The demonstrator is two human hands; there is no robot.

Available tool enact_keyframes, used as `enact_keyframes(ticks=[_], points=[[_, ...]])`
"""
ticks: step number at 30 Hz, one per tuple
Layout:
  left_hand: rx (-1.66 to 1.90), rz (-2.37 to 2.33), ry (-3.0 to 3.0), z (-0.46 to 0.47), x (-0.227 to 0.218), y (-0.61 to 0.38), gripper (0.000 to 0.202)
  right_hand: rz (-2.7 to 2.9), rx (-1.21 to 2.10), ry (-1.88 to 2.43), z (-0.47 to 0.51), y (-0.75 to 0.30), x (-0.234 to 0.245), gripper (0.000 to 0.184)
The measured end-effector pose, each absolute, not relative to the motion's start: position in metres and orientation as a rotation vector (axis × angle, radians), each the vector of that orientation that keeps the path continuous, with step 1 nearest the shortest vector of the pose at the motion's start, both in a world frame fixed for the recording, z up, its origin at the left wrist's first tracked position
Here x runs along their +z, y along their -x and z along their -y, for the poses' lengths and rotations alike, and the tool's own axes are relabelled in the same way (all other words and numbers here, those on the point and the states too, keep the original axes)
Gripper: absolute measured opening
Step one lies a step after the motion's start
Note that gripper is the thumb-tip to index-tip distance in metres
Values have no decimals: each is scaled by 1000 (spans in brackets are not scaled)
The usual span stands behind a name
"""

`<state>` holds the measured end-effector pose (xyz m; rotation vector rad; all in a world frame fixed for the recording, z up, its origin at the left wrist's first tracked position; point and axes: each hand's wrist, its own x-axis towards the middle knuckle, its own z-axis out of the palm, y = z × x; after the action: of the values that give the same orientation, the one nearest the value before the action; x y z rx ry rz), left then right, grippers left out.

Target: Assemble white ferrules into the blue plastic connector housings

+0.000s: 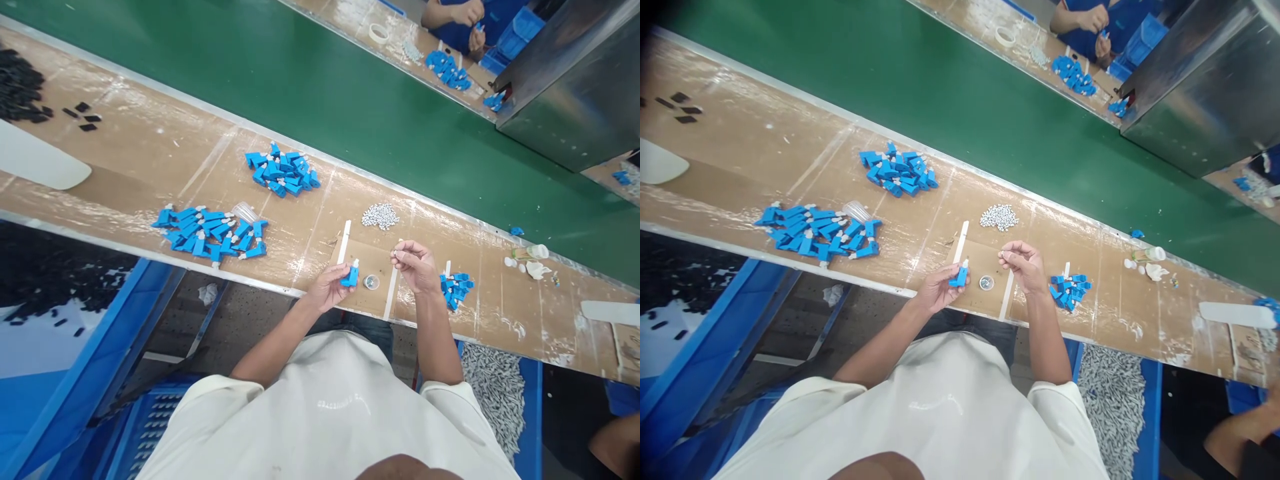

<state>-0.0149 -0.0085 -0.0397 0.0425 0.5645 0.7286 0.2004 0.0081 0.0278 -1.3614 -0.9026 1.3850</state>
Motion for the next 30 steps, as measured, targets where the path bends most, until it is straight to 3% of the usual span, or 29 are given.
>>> enact_keyframes(ticks=[12,22,30], points=[[744,-540,-115,16,-12,5,20,886,1431,1331,23,-175,46,40],[715,-555,-138,27,-4,11,23,937,1277,1347,52,-164,51,25],[693,-556,-141,34,-2,12,27,904,1263,1297,68,-153,60,23]])
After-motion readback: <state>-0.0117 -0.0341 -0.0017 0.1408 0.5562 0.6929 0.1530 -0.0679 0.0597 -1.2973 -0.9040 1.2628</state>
